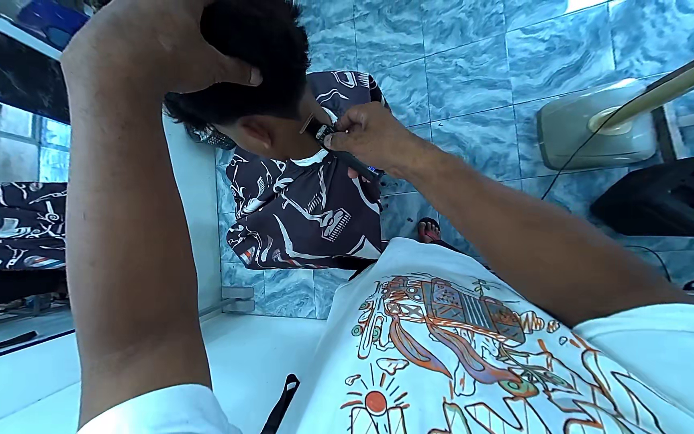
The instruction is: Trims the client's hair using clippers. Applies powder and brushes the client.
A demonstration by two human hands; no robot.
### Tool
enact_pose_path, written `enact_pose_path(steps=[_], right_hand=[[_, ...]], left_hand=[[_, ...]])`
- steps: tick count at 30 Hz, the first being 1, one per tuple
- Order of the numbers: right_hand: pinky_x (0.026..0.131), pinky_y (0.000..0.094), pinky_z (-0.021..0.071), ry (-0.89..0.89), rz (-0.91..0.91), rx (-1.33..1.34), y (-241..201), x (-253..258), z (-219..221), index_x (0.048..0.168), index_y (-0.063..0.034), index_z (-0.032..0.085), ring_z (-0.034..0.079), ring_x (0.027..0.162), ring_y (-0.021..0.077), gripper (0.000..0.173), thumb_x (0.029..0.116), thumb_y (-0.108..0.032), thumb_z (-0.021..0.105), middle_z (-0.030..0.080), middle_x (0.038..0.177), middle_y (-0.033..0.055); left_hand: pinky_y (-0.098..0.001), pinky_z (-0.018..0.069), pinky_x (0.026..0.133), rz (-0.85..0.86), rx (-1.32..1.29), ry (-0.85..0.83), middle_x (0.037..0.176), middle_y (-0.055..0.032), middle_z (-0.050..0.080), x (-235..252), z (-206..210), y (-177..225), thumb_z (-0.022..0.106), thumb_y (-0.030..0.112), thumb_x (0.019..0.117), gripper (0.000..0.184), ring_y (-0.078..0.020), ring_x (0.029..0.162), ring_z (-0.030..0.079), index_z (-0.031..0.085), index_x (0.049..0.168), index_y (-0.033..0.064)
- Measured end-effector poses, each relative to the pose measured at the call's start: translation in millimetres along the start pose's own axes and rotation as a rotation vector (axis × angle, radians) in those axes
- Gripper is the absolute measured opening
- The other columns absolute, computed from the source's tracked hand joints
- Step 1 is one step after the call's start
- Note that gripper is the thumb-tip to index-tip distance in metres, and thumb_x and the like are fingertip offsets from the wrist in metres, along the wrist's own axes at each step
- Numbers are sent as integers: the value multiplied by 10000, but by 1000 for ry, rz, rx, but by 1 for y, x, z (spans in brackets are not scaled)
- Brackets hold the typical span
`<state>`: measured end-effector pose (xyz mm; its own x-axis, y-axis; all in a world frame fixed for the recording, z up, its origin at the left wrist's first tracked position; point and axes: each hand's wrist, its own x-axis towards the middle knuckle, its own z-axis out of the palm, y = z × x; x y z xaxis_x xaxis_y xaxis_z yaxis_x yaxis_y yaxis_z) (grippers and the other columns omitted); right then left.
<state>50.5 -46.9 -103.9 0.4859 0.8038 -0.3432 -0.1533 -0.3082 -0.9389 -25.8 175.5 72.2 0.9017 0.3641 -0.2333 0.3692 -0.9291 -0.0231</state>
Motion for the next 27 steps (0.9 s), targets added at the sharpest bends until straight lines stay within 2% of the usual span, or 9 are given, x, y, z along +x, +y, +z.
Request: enact_pose_path(steps=[4, 7, 10, 23, 27], right_hand=[[503, 347, 605, -11, -8, -20, -2, 0, 1, 1195, -9, 612, 678, 582, 205, 336, 991, -258, 706, 691, 925, 140], [504, 344, 607, -7, -24, 1, -2, 0, -1, 1163, -3, 607, 678, 576, 200, 313, 995, -250, 702, 684, 884, 133], [507, 353, 613, -12, -43, -8, -2, 1, -1, 1183, -7, 611, 689, 587, 207, 325, 991, -254, 702, 695, 905, 136], [540, 357, 624, -16, -52, -16, -2, 3, -1, 1198, -28, 612, 701, 621, 206, 327, 987, -261, 704, 701, 914, 126], [529, 362, 618, -9, -26, -36, 0, 5, -2, 1198, -23, 626, 698, 615, 211, 349, 973, -271, 724, 706, 948, 135]], left_hand=[[-730, 429, 956, 1, 3, 0, 1241, -216, 654, 0, 0, 0, 753, 562, 856, 618, -420, 1177, 620, 621, 1331, 189], [-740, 419, 964, 6, 6, 11, 1248, -236, 649, 1, 0, 0, 748, 575, 852, 653, -442, 1193, 609, 618, 1340, 161], [-741, 426, 944, 14, 24, 18, 1221, -237, 655, 3, 0, 0, 746, 585, 841, 659, -442, 1170, 617, 627, 1314, 143], [-733, 425, 960, -9, 23, 3, 1240, -232, 651, 6, -1, 0, 753, 602, 826, 698, -435, 1183, 614, 613, 1336, 146], [-737, 423, 973, -8, 19, -10, 1263, -217, 650, 5, -2, 0, 749, 584, 847, 658, -425, 1203, 611, 612, 1352, 185]])
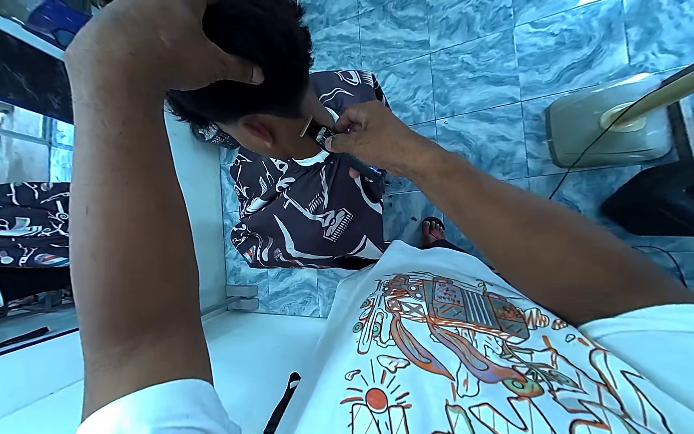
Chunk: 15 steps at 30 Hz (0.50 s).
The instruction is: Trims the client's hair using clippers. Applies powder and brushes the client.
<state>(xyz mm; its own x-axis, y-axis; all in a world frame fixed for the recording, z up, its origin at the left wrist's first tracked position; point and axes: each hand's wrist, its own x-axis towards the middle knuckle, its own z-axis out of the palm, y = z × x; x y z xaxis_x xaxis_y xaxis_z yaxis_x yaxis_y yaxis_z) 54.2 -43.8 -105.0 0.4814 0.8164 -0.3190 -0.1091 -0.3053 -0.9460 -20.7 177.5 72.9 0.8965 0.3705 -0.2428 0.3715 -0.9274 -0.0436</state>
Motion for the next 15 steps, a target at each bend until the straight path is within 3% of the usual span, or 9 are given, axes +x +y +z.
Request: enact_pose_path(steps=[15], right_hand=[[530, 374, 625, -3, -50, 45, -3, 0, 1, 1187, -8, 614, 700, 606, 222, 329, 977, -240, 717, 698, 911, 142]], left_hand=[[-724, 421, 983, 16, -3, 6, 1269, -217, 648, 1, -1, 2, 746, 590, 846, 666, -419, 1212, 606, 615, 1353, 178]])
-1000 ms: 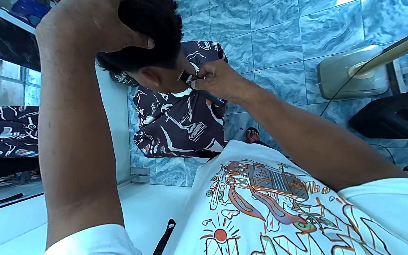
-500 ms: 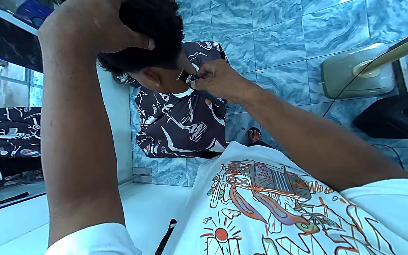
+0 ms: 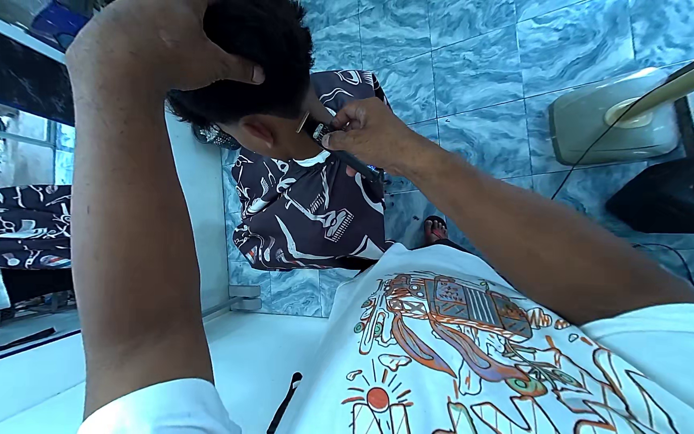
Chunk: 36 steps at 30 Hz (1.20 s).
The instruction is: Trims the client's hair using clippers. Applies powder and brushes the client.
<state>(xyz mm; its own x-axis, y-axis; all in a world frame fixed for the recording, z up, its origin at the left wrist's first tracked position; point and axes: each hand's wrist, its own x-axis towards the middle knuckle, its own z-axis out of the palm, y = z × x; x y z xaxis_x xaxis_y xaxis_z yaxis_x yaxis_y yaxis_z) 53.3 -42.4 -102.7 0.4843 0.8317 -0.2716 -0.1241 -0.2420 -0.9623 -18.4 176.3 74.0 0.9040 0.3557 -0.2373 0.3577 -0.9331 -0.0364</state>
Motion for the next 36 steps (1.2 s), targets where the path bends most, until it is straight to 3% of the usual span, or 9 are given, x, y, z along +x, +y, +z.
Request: enact_pose_path(steps=[36], right_hand=[[534, 367, 625, 20, -86, 74, 5, 1, 6, 1184, -20, 610, 702, 631, 211, 322, 959, -222, 721, 699, 919, 124]], left_hand=[[-667, 428, 1037, 36, -49, -27, 1328, -171, 636, 3, -3, 1, 783, 507, 860, 631, -357, 1255, 599, 595, 1397, 234]])
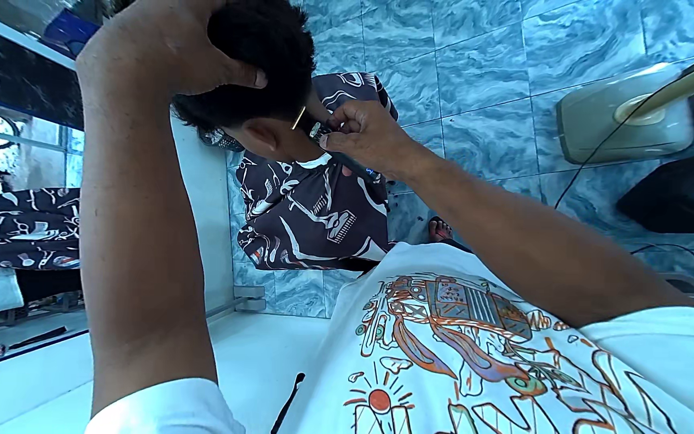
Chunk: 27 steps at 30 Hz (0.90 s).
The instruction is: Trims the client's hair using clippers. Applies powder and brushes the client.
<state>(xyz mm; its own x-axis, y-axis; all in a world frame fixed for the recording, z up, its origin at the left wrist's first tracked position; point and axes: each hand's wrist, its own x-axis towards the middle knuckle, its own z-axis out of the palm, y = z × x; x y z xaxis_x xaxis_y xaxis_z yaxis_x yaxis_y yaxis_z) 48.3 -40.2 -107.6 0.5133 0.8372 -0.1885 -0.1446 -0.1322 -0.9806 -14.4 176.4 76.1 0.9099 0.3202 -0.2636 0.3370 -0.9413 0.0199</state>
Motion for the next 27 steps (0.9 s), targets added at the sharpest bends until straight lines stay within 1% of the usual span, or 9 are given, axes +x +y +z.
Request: enact_pose_path(steps=[4, 6, 8, 13, 15, 18, 21, 25, 27], right_hand=[[537, 382, 624, 12, 54, -46, 1, -1, 3, 1192, -38, 617, 707, 631, 216, 336, 959, -255, 724, 709, 923, 121], [539, 370, 623, 20, 28, -33, 2, -1, 3, 1191, -40, 617, 706, 639, 206, 332, 961, -257, 721, 709, 920, 111], [542, 365, 627, 6, -6, -17, 1, -1, 3, 1199, -40, 612, 708, 648, 198, 335, 964, -253, 720, 709, 931, 106], [534, 363, 620, 26, 19, -35, 1, 0, 4, 1177, -38, 615, 701, 625, 197, 315, 962, -245, 717, 707, 903, 108], [527, 360, 620, 18, -6, -20, 2, -1, 5, 1178, -36, 613, 697, 621, 197, 314, 962, -238, 718, 702, 901, 106], [528, 372, 614, 25, 43, -68, 2, -2, 5, 1192, -34, 617, 693, 613, 207, 335, 957, -250, 719, 697, 900, 118], [535, 364, 622, 36, 6, -44, 2, -1, 6, 1190, -38, 616, 702, 631, 201, 332, 957, -251, 719, 705, 925, 111], [510, 362, 606, 36, 23, -58, 2, -2, 9, 1160, -28, 617, 691, 596, 206, 313, 957, -246, 714, 707, 891, 119], [529, 361, 613, 39, 7, -48, 2, -2, 8, 1173, -34, 617, 697, 619, 200, 320, 960, -253, 712, 708, 903, 112]], left_hand=[[-666, 428, 1038, -12, 4, -3, 1324, -162, 640, -1, 0, 1, 783, 516, 857, 628, -350, 1253, 601, 598, 1392, 243], [-641, 438, 1044, -13, -4, -3, 1326, -140, 643, -1, 0, 2, 789, 513, 854, 622, -323, 1251, 606, 600, 1388, 256], [-639, 438, 1049, -23, -2, -7, 1328, -144, 644, -1, 0, 2, 784, 516, 855, 638, -325, 1255, 606, 597, 1398, 240], [-677, 422, 1033, -32, 20, -3, 1319, -175, 639, -2, 0, 3, 778, 532, 851, 646, -365, 1253, 597, 599, 1386, 217], [-663, 431, 1036, -17, 10, -2, 1315, -168, 643, -1, 0, 2, 781, 521, 853, 635, -350, 1246, 605, 604, 1383, 219], [-655, 442, 1029, 8, 0, 12, 1301, -152, 651, 0, 1, -2, 783, 517, 851, 605, -330, 1233, 614, 619, 1362, 239], [-638, 434, 1057, 32, -14, 11, 1333, -148, 641, 1, 1, -2, 793, 481, 861, 607, -326, 1265, 601, 605, 1392, 256], [-642, 428, 1062, 15, -3, 4, 1342, -146, 638, 1, 0, -1, 792, 494, 856, 628, -330, 1273, 596, 595, 1406, 264], [-645, 425, 1065, 16, -2, 5, 1351, -149, 634, 1, 0, 0, 792, 497, 856, 638, -335, 1280, 591, 589, 1415, 268]])
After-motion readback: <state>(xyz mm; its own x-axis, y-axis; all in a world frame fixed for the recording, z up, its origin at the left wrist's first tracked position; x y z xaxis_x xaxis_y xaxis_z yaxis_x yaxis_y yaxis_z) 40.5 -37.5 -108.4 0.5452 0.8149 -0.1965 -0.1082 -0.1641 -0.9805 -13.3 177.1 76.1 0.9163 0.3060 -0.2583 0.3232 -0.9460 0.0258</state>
